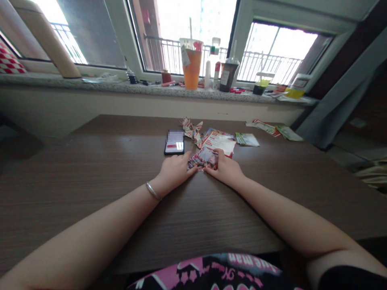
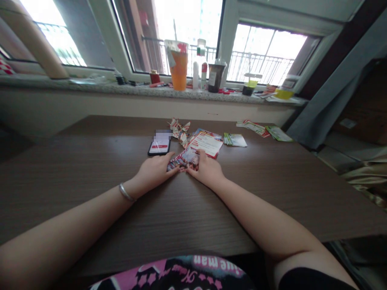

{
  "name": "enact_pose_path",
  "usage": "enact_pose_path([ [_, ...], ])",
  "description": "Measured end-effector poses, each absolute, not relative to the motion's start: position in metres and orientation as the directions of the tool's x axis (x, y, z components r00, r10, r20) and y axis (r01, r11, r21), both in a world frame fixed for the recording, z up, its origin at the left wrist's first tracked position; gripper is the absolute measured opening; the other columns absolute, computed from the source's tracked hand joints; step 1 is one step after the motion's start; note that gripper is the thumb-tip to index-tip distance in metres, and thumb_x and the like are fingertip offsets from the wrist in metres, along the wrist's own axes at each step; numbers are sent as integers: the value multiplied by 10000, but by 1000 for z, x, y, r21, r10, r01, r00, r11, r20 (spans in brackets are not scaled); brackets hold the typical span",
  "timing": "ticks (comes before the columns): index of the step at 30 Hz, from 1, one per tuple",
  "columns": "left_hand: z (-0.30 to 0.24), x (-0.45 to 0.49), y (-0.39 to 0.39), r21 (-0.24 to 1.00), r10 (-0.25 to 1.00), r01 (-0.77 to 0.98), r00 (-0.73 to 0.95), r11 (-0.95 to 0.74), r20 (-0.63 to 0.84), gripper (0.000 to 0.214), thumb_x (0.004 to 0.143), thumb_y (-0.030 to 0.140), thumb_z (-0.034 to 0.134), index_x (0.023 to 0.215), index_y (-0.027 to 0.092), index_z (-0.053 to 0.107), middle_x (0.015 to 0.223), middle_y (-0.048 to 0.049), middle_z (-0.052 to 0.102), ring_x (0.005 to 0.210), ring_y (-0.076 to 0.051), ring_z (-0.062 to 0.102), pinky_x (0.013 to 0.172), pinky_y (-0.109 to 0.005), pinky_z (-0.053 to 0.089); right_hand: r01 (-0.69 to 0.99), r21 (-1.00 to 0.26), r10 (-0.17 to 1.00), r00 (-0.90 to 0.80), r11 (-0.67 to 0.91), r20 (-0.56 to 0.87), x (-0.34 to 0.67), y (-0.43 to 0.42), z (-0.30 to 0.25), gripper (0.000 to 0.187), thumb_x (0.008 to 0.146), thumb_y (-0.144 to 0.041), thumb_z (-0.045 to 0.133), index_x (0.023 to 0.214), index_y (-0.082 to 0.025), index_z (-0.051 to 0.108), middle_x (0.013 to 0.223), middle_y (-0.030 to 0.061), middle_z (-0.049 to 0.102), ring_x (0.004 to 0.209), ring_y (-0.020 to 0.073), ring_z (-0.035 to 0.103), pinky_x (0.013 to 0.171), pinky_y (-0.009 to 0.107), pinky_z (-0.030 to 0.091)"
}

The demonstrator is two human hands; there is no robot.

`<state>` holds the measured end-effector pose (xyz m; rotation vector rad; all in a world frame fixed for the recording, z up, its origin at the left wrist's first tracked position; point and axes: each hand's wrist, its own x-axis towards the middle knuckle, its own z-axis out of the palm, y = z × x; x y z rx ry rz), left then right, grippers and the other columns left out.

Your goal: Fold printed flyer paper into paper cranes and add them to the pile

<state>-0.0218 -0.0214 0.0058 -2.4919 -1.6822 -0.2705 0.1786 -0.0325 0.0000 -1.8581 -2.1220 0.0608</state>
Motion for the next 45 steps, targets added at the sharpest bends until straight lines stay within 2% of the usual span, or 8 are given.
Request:
enact_pose_path([
  [6, 9, -31, -24, -30, 901, 921, 385, -387, 199, 459, 924, 539, 424, 1214, 198, 526, 1014, -109, 680, 927, -278, 650, 703, -326, 458, 957, -254, 979, -97, 142, 181, 185, -34, 4, 715, 793, -645, 534, 1334, -210, 366, 939, 90, 710, 819, 273, 682, 627, 315, 465],
  [13, 11, -43, -23, -86, 904, 919, 395, -386, 164, 340, 957, 405, 408, 1174, 197, 568, 1043, -101, 672, 907, -257, 652, 683, -318, 471, 945, -268, 980, -163, 187, 112, 197, -33, 10, 518, 805, -396, 574, 1277, -210, 467, 1004, 69, 694, 816, 215, 649, 609, 274, 414],
  [20, 13, -48, -22, -68, 901, 910, 415, -409, 130, 325, 961, 320, 368, 1183, 214, 580, 1063, -91, 675, 926, -248, 655, 718, -328, 486, 911, -352, 976, -189, 216, 109, 204, -32, 9, 458, 801, -280, 578, 1248, -217, 501, 971, 49, 678, 831, 198, 621, 638, 262, 391],
  [26, 13, -51, -21, 123, 900, 894, 416, -431, 130, 334, 918, 416, 442, 1133, 220, 605, 1072, -79, 673, 967, -250, 637, 787, -338, 484, 841, -484, 971, -205, 240, 125, 211, -26, 3, 389, 811, -220, 574, 1197, -191, 535, 882, 23, 665, 764, 161, 604, 671, 257, 413],
  [32, 12, -51, -15, 380, 914, 831, 366, -406, 176, 243, 842, 319, 532, 1013, 213, 669, 1014, -55, 667, 900, -204, 616, 782, -298, 474, 757, -575, 948, -200, 309, 246, 215, -24, 2, 258, 826, -150, 525, 1065, -184, 615, 810, 12, 669, 718, 135, 598, 694, 250, 443],
  [37, 19, -48, -17, 494, 899, 752, 383, -437, 212, 217, 842, 284, 520, 912, 177, 695, 922, -49, 679, 840, -189, 606, 759, -299, 475, 753, -501, 896, -275, 427, 349, 215, -28, 7, 151, 828, -200, 544, 902, -191, 675, 793, 20, 672, 698, 145, 590, 683, 265, 460],
  [42, 25, -48, -22, 487, 860, 709, 440, -510, 259, 189, 839, 288, 551, 883, 187, 705, 896, -47, 660, 850, -189, 597, 776, -308, 475, 679, -377, 768, -471, 630, 435, 215, -32, 13, 128, 829, -168, 558, 885, -202, 669, 916, 52, 689, 909, 184, 608, 839, 325, 477],
  [45, 27, -47, -24, 427, 819, 699, 496, -574, 289, 146, 830, 257, 585, 868, 199, 713, 929, -51, 652, 881, -186, 591, 813, -307, 465, 609, -311, 677, -579, 730, 454, 215, -33, 13, 119, 860, -202, 556, 910, -211, 663, 998, 56, 696, 971, 184, 611, 914, 357, 466],
])
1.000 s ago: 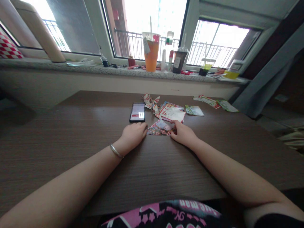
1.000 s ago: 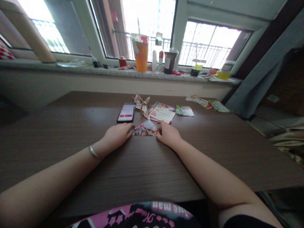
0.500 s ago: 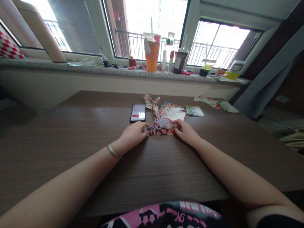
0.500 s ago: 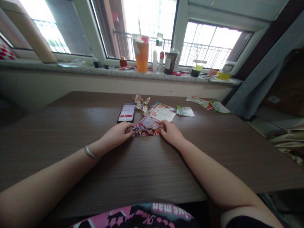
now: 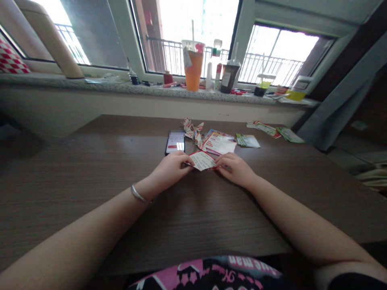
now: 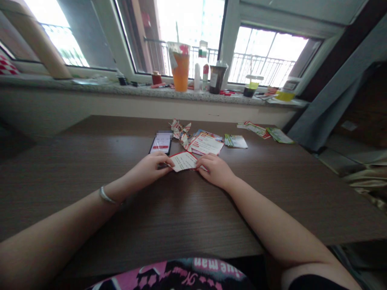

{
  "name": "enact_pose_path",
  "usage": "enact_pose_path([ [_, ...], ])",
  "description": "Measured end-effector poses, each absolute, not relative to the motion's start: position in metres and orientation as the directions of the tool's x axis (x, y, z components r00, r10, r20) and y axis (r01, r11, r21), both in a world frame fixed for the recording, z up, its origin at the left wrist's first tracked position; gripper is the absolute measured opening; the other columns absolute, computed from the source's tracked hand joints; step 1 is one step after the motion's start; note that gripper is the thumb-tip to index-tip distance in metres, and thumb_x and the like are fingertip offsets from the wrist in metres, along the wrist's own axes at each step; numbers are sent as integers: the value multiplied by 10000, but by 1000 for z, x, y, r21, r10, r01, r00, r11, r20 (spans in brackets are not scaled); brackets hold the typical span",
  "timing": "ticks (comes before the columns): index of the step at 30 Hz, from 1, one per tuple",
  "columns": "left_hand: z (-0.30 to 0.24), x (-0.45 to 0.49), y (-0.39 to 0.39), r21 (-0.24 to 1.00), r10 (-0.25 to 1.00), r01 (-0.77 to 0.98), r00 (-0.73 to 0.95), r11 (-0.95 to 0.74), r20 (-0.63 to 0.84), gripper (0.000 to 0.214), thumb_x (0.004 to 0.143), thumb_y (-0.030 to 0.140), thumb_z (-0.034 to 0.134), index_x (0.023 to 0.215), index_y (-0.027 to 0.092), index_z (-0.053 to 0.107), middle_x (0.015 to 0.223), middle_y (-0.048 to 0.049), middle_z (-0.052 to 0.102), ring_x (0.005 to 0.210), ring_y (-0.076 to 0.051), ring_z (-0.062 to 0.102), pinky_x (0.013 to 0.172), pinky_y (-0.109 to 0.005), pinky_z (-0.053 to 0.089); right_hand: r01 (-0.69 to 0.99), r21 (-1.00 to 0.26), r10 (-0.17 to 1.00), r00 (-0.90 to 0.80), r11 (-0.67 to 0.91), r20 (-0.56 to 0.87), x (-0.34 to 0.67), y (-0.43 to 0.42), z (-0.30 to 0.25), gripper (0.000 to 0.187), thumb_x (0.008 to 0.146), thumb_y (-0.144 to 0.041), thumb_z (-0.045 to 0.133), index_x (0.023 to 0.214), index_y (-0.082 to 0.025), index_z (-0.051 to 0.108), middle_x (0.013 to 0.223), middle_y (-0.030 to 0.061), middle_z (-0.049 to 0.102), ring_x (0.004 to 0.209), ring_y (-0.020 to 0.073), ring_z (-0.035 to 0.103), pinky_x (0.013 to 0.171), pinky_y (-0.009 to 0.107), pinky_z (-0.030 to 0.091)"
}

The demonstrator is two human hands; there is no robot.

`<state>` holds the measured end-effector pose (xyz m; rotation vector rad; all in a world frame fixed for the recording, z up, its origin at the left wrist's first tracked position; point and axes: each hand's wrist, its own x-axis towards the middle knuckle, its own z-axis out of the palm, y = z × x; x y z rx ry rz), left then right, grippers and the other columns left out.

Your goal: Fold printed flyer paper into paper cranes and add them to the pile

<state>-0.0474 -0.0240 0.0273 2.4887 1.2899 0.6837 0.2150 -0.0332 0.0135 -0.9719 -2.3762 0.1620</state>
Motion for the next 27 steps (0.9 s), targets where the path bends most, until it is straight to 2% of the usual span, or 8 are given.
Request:
enact_pose_path([
  [6, 31, -46, -32, 166, 732, 719, 622, -675, 280, 151, 803, 253, 637, 916, 263, 736, 971, -33, 677, 910, -209, 572, 846, -352, 419, 588, -210, 617, -678, 781, 399, 211, -36, 12, 159, 900, -242, 509, 916, -209, 664, 1042, 62, 700, 987, 178, 628, 917, 348, 479],
  [12, 32, -46, -37, 14, 687, 700, 697, -714, 206, 204, 789, 336, 658, 967, 263, 726, 976, -58, 655, 948, -244, 546, 840, -376, 399, 540, -231, 587, -753, 809, 298, 209, -38, 16, 184, 895, -221, 503, 930, -233, 683, 1033, 39, 710, 986, 167, 630, 902, 335, 488],
  [16, 31, -47, -37, -3, 652, 662, 739, -749, 170, 217, 797, 398, 652, 934, 243, 719, 942, -71, 651, 959, -260, 543, 837, -381, 411, 540, -204, 576, -776, 817, 256, 208, -39, 16, 202, 899, -236, 503, 972, -238, 691, 1056, 36, 709, 1022, 170, 623, 920, 328, 478],
  [20, 31, -47, -36, 70, 587, 584, 795, -809, 153, 293, 780, 425, 679, 1003, 235, 695, 1015, -72, 646, 1010, -252, 559, 900, -376, 418, 566, -175, 592, -771, 806, 233, 206, -41, 16, 214, 902, -264, 513, 1012, -246, 695, 1063, 45, 710, 1028, 182, 619, 925, 335, 472],
  [23, 32, -46, -37, 103, 573, 564, 812, -819, 113, 376, 761, 472, 697, 1045, 226, 671, 1059, -77, 633, 992, -241, 582, 882, -356, 441, 577, -149, 596, -771, 803, 223, 205, -41, 15, 212, 906, -277, 512, 1007, -246, 696, 1044, 45, 713, 1008, 186, 622, 912, 331, 475],
  [27, 34, -44, -39, 79, 561, 555, 823, -828, 92, 409, 784, 517, 666, 1065, 219, 658, 1063, -86, 624, 964, -244, 592, 852, -355, 459, 575, -122, 587, -780, 809, 215, 204, -42, 14, 226, 923, -264, 486, 1010, -241, 693, 1064, 41, 712, 1017, 185, 622, 916, 328, 472],
])
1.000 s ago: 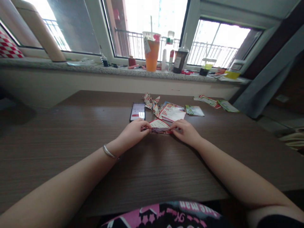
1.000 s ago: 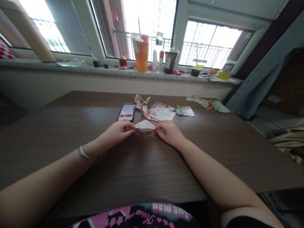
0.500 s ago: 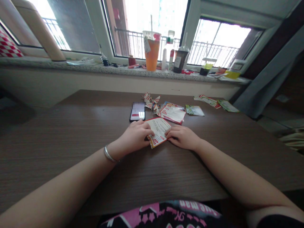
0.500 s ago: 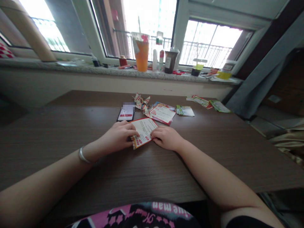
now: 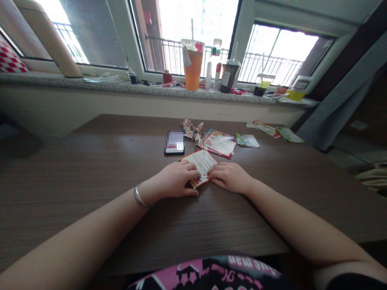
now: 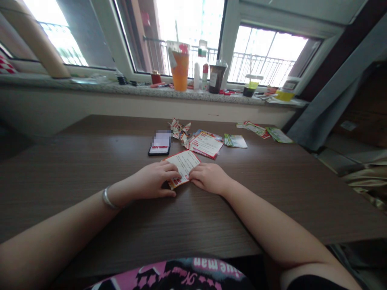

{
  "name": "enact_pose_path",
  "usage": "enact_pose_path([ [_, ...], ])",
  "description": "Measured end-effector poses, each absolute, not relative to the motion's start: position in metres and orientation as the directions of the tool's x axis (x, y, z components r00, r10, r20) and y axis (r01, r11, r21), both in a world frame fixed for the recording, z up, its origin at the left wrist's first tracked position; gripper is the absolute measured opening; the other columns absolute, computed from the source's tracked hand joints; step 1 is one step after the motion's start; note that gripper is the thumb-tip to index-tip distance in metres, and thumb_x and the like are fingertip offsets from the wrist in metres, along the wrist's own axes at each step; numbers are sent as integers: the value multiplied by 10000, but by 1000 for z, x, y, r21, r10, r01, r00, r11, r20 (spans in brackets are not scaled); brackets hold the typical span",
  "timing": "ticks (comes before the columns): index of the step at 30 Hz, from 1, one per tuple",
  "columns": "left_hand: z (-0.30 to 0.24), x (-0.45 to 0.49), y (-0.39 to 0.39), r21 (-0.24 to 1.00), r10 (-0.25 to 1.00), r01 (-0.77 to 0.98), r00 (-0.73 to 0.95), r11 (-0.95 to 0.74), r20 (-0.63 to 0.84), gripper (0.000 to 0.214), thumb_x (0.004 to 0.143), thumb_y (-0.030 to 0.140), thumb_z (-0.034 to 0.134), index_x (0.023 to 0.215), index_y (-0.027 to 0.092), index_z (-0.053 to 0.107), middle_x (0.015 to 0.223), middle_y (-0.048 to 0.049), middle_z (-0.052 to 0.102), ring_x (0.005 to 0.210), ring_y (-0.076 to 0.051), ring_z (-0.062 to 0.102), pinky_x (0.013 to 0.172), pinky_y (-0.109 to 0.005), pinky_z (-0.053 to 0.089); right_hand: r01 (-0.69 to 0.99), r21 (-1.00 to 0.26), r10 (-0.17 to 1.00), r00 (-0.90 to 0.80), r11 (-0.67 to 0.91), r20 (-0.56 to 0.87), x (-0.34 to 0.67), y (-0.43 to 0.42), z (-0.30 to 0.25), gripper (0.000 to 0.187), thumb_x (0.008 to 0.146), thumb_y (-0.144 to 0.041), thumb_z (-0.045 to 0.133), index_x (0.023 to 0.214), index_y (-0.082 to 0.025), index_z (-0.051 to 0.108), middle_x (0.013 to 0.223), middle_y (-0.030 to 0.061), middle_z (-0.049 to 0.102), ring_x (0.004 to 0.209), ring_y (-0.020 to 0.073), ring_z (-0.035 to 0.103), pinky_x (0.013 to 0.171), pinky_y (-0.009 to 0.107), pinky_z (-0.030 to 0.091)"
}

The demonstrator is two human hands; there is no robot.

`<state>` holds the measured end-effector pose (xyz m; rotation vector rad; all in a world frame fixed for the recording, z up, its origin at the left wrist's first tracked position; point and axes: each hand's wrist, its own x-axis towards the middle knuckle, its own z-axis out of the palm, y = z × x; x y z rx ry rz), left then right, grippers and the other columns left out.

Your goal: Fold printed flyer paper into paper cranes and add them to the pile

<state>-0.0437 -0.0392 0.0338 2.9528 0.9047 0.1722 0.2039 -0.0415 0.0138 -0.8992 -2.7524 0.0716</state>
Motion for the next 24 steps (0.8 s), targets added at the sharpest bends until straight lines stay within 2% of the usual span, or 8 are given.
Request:
enact_pose_path([
  [6, 37, -41, -43, 60, 540, 537, 830, -841, 141, 324, 876, 492, 550, 982, 217, 684, 951, -70, 633, 845, -202, 585, 774, -317, 467, 563, -150, 582, -780, 813, 229, 199, -44, 15, 217, 913, -234, 501, 1009, -259, 695, 1130, 25, 699, 1053, 176, 621, 942, 336, 466],
  [12, 33, -38, -43, 79, 566, 561, 807, -824, 171, 333, 942, 426, 444, 921, 220, 704, 913, -62, 662, 848, -187, 607, 750, -289, 466, 552, -149, 572, -787, 820, 233, 197, -46, 18, 197, 891, -214, 510, 964, -238, 690, 1111, 29, 704, 1047, 177, 618, 938, 333, 468],
  [19, 35, -35, -42, 202, 742, 716, 658, -669, 126, 318, 938, 339, 417, 784, 198, 657, 812, -35, 693, 735, -162, 614, 650, -250, 424, 551, -142, 569, -793, 822, 218, 198, -45, 18, 203, 904, -224, 491, 980, -226, 679, 1117, 35, 697, 1055, 181, 612, 948, 330, 465],
  [24, 35, -35, -41, 355, 754, 682, 646, -639, 115, 368, 945, 390, 389, 767, 195, 646, 790, -17, 686, 710, -150, 592, 639, -242, 402, 551, -159, 574, -791, 819, 214, 196, -46, 18, 202, 897, -225, 499, 984, -219, 681, 1084, 50, 704, 1051, 186, 615, 939, 335, 471],
])
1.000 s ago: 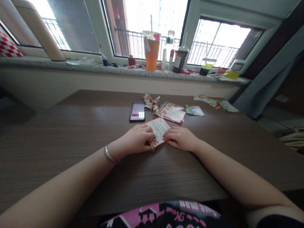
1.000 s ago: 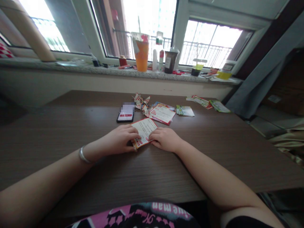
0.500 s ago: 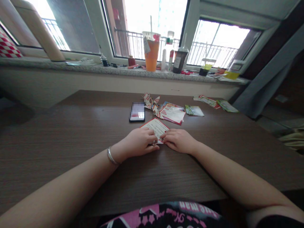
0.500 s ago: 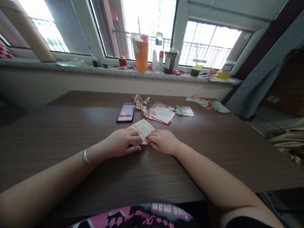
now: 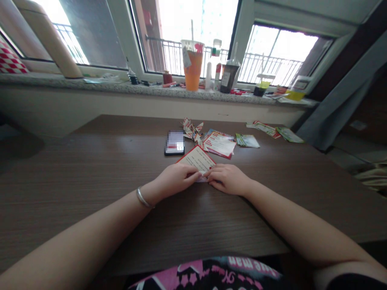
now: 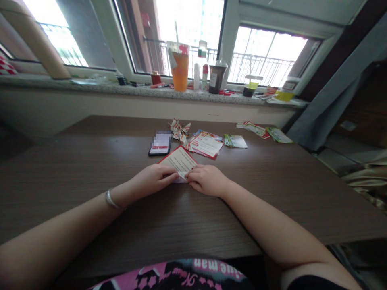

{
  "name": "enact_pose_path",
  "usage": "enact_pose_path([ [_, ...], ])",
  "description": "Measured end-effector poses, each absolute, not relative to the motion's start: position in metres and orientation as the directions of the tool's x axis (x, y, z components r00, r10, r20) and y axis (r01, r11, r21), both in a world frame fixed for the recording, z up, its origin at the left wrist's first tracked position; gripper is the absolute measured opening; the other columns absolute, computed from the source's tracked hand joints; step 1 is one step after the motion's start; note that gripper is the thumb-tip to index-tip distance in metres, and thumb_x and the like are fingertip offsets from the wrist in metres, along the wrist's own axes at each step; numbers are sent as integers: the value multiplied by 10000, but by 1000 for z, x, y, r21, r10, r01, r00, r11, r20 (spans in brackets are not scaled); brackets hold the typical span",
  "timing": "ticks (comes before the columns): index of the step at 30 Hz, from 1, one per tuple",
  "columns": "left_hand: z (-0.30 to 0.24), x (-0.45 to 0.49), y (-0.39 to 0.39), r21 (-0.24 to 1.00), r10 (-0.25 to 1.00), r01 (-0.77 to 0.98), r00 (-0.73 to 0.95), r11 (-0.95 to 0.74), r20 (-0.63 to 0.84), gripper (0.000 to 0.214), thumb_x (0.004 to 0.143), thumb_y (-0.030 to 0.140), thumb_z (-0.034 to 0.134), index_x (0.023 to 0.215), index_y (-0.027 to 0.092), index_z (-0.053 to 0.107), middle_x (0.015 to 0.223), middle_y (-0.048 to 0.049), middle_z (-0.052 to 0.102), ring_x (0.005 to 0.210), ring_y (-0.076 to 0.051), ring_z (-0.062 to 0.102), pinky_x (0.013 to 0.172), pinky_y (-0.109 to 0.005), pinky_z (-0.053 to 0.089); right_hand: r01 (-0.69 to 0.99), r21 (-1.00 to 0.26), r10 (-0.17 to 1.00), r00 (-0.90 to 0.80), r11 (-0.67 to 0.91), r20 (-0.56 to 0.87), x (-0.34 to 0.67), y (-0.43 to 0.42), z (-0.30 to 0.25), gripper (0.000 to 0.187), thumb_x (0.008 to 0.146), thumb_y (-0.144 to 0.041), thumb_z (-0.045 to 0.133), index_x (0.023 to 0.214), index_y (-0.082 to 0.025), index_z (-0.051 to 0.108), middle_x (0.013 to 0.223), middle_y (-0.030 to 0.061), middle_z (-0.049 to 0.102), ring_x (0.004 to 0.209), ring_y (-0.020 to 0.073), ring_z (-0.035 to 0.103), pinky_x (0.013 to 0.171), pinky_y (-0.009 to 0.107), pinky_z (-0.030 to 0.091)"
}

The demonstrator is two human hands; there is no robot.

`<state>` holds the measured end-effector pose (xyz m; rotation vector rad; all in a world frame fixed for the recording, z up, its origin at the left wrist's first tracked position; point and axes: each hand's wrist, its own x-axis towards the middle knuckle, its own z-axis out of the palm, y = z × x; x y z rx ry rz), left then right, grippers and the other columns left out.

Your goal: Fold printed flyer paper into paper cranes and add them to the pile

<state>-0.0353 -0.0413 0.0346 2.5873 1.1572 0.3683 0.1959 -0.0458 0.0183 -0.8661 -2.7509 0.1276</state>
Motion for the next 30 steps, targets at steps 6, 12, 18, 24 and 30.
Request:
enact_pose_path([
  [6, 32, -33, -37, 456, 813, 695, 569, -556, 123, 377, 928, 358, 382, 705, 167, 618, 713, -17, 648, 653, -141, 542, 593, -240, 366, 584, -163, 606, -768, 796, 207, 194, -48, 18, 194, 904, -246, 501, 977, -229, 680, 1034, 45, 711, 1014, 180, 629, 900, 307, 473],
  [12, 26, -36, -32, 335, 858, 800, 511, -498, 57, 353, 917, 396, 407, 757, 177, 632, 743, -35, 659, 647, -158, 552, 575, -254, 331, 661, -181, 684, -686, 729, 250, 194, -48, 14, 161, 891, -269, 538, 990, -211, 651, 926, 50, 708, 857, 182, 652, 741, 272, 464],
  [18, 25, -40, -29, 285, 871, 838, 490, -465, -21, 316, 912, 421, 433, 817, 201, 638, 799, -38, 679, 701, -184, 597, 590, -258, 360, 691, -194, 716, -653, 697, 246, 194, -47, 12, 115, 883, -256, 554, 944, -207, 638, 875, 49, 694, 795, 172, 640, 698, 257, 433],
  [24, 24, -43, -25, 226, 883, 869, 464, -439, -68, 297, 897, 419, 450, 787, 203, 622, 773, -37, 673, 680, -189, 594, 556, -262, 343, 684, -228, 720, -643, 693, 260, 196, -44, 8, 136, 886, -233, 555, 962, -208, 665, 902, 56, 706, 830, 178, 647, 734, 268, 450],
  [30, 21, -42, -24, 159, 866, 856, 500, -492, -9, 280, 892, 393, 452, 755, 198, 599, 755, -37, 665, 670, -190, 582, 551, -270, 324, 652, -249, 697, -657, 716, 287, 196, -39, 5, 174, 887, -238, 566, 1006, -222, 692, 948, 51, 725, 894, 175, 651, 795, 282, 471],
])
